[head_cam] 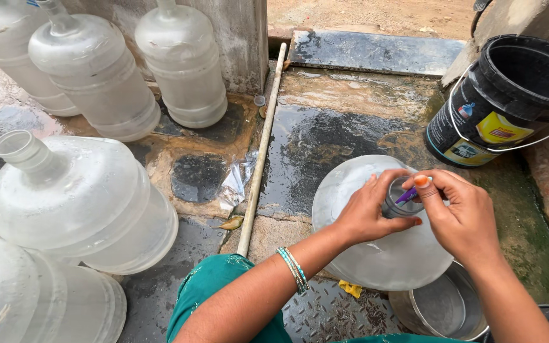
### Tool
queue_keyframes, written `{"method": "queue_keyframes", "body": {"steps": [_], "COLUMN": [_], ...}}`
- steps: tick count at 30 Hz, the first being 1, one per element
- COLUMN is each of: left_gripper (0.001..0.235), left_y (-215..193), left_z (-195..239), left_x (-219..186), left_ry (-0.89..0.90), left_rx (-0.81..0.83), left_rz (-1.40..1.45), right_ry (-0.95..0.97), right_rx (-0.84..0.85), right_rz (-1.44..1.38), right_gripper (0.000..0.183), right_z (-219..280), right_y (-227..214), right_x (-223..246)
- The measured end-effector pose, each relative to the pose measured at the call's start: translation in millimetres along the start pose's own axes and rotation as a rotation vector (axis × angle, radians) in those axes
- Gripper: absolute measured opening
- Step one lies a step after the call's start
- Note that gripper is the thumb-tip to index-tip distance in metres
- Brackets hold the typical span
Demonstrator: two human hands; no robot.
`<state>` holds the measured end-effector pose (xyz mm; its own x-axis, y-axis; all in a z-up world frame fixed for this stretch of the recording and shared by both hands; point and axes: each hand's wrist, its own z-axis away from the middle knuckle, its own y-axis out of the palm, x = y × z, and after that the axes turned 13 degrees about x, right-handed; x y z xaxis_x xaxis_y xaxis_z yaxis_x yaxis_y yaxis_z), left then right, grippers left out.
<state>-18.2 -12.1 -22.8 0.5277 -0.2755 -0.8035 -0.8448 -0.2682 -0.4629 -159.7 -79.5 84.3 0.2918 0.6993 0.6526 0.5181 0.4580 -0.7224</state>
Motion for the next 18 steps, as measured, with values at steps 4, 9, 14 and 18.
{"method": "queue_keyframes", "body": {"steps": [4,9,14,18], "left_gripper": [0.079,0.074,0.075,0.076], "left_y": [1.6,-8.0,-20.1,-28.5], "left_z": [-4.6,-10.2,-7.1,-5.2], "left_x": [-0.4,12.1,14.8,7.5], "left_ry": [0.057,0.139,0.193,0.183], "left_rx": [-0.013,-0.036,0.077,0.143], "left_rz": [0.075,0.137,0.076,0.018], "right_ry": [0.007,-0.042,-0.057,-0.122], "right_rx": [-0.061,-0.173,-0.244,-0.103], "right_rz": [-0.062,-0.128,0.025,0.037], "right_gripper": [0.026,0.023,0.023,0.021], "right_z": [1.2,22.8,42.1,17.3], "right_y": [-4.6,-31.9,-45.6,-13.6], "right_x": [13.2,38.8,49.7,33.1]}}
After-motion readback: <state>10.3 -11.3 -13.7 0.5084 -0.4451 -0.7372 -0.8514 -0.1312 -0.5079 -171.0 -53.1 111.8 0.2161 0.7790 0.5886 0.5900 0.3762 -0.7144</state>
